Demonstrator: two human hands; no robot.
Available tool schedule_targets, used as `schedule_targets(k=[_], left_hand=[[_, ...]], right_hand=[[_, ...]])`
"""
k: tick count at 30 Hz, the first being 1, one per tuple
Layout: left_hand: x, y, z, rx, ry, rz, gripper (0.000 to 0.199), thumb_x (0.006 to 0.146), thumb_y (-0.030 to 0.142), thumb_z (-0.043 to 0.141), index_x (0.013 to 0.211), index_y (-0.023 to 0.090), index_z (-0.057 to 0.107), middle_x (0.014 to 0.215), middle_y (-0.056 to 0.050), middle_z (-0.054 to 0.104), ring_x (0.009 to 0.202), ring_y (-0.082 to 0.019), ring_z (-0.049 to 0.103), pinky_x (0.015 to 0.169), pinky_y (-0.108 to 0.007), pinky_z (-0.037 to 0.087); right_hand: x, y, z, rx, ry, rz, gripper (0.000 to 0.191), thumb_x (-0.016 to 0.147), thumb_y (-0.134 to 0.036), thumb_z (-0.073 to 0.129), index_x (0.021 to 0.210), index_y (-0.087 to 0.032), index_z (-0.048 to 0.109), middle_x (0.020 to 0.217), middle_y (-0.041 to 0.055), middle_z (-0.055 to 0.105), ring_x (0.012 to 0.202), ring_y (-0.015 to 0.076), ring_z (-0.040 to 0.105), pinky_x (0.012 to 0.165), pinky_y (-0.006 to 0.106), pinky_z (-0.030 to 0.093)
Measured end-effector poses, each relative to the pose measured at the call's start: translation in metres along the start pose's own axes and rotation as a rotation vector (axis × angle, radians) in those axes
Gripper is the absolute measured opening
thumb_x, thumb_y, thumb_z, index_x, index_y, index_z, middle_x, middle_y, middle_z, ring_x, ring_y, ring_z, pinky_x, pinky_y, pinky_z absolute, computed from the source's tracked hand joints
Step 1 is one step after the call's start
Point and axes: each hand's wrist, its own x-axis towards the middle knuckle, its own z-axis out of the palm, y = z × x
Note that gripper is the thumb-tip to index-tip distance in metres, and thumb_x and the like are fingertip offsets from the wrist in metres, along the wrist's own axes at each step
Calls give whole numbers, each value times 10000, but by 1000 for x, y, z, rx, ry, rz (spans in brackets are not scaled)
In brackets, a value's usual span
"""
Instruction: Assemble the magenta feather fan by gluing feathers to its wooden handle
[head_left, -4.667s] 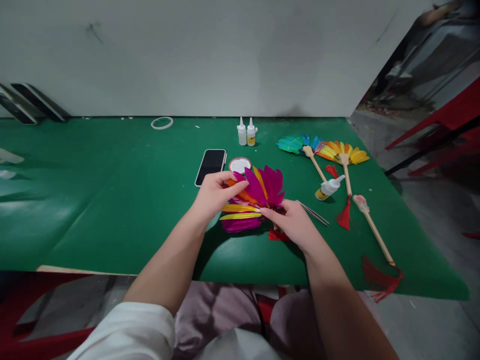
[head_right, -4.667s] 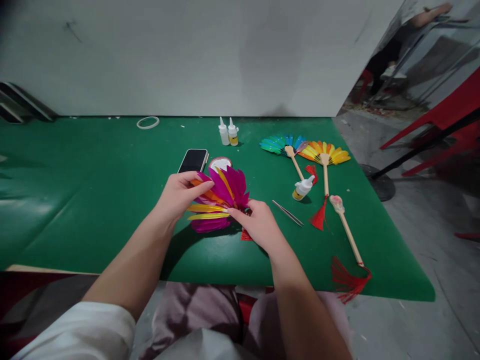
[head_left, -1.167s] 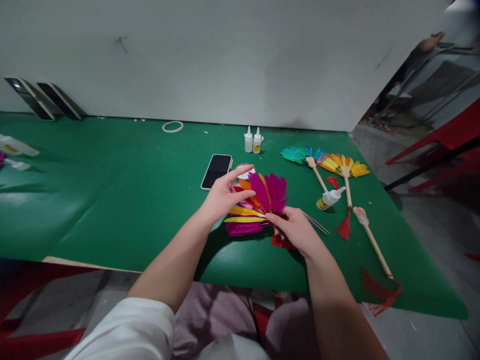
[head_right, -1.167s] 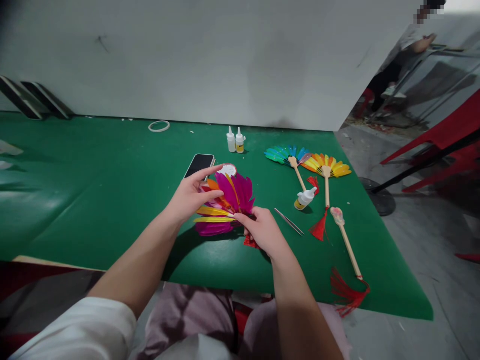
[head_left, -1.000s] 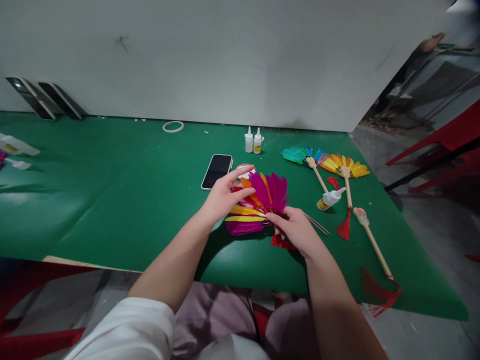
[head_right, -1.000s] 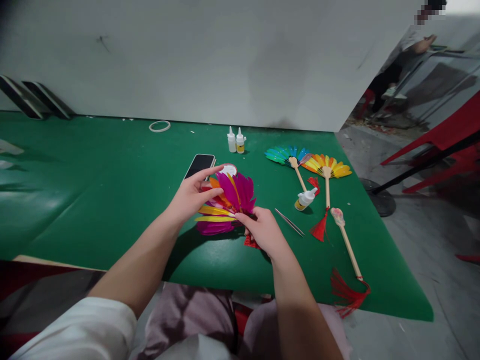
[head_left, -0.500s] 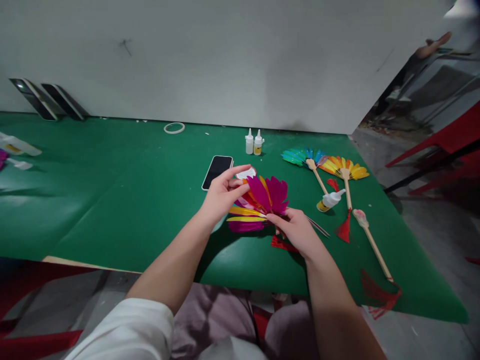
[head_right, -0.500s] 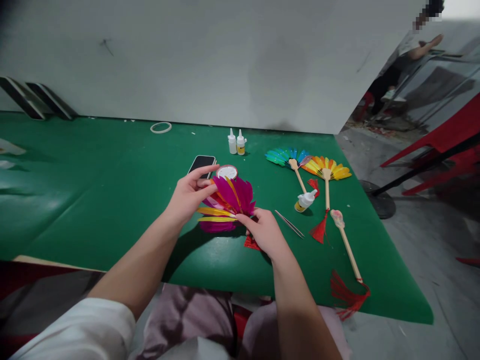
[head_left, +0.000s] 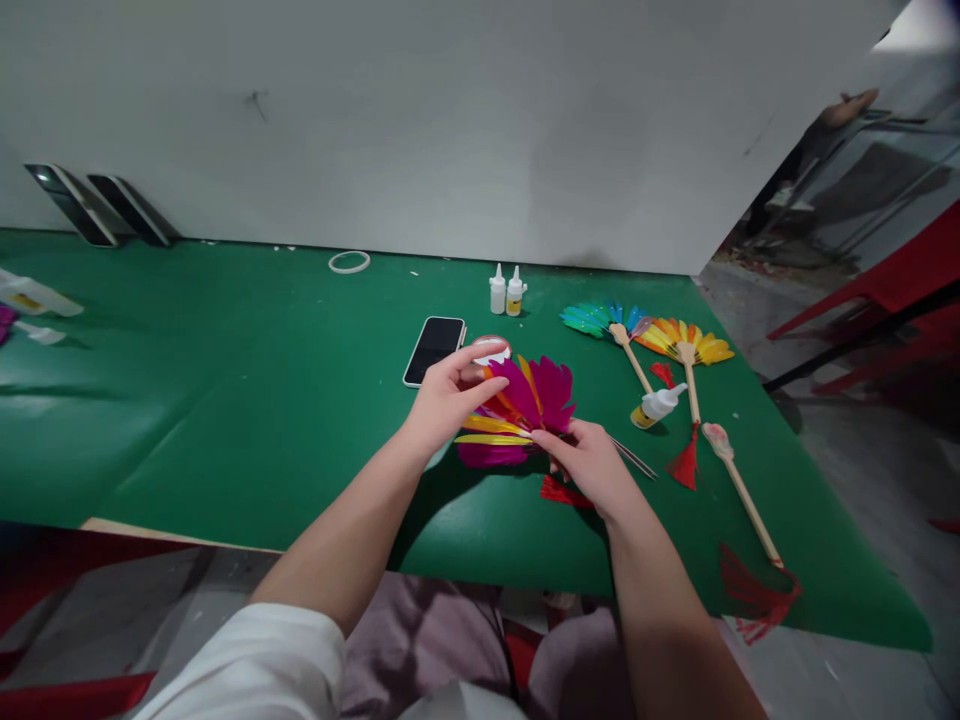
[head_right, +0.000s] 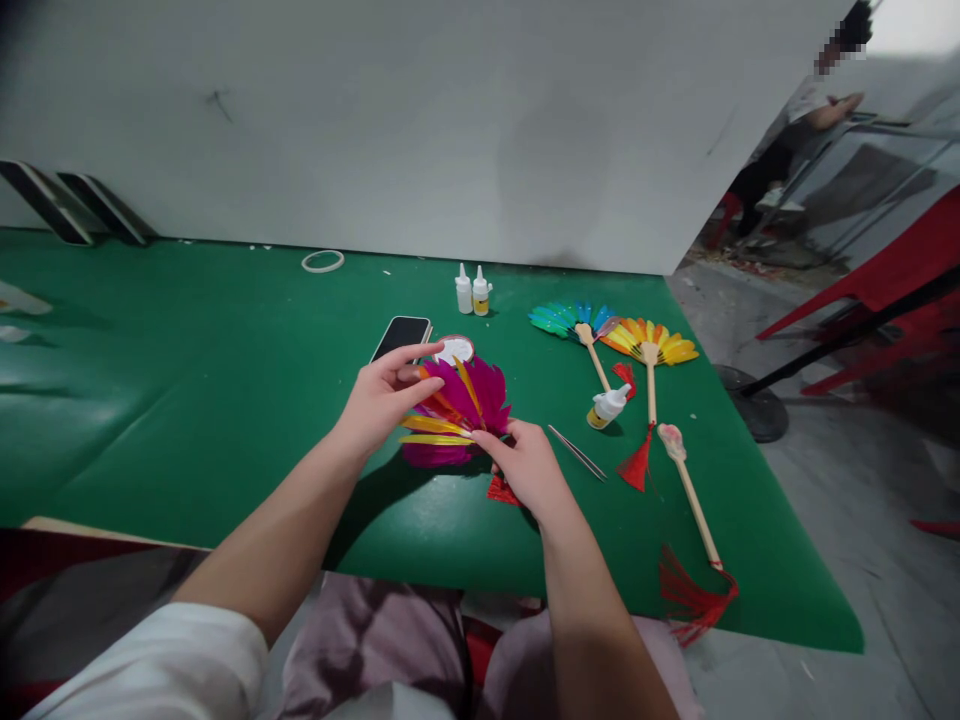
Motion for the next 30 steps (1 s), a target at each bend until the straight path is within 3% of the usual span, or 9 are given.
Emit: schedule_targets(k=[8,13,21,25,30], left_hand=[[4,0,-3,-14,-94,-90,648,687,258,685,1280,206,427,819,-33,662,703,-146,637,682,-283,517],[5,4,2,101,-103,-91,588,692,242,665,1248,215,477,922,-60,670,711,-156,650,658,-288,526],[13,25,10,284,-134,-56,480,686,251,675,1147,164,575,555,28,579,463,-105,563,451,-200,432],[14,30,13,380,-64,10,487,659,303,694,1116,171,593,576,29,574,521,-112,545,499,-222,439],[10,23,13,183,-116,-8,545,719,310,637,1225,176,486,690,-1,614,648,-138,597,606,-263,470]], right_hand=[[2,3,-1,72,2,10,305,721,-442,600,755,-139,587,432,-52,486,356,53,398,351,172,307],[0,-1,-1,133,-2,12,247,709,-366,624,763,-128,594,488,-29,539,422,72,494,413,183,415],[-7,-5,-5,195,-17,-60,218,713,-340,611,745,-125,594,514,-28,544,441,74,511,414,182,431],[-9,-3,-8,230,-8,-123,254,714,-372,612,781,-127,604,520,-34,542,439,72,508,413,180,425],[-9,4,-15,221,79,-105,275,710,-401,620,732,-129,581,469,-34,535,414,69,497,416,176,421]])
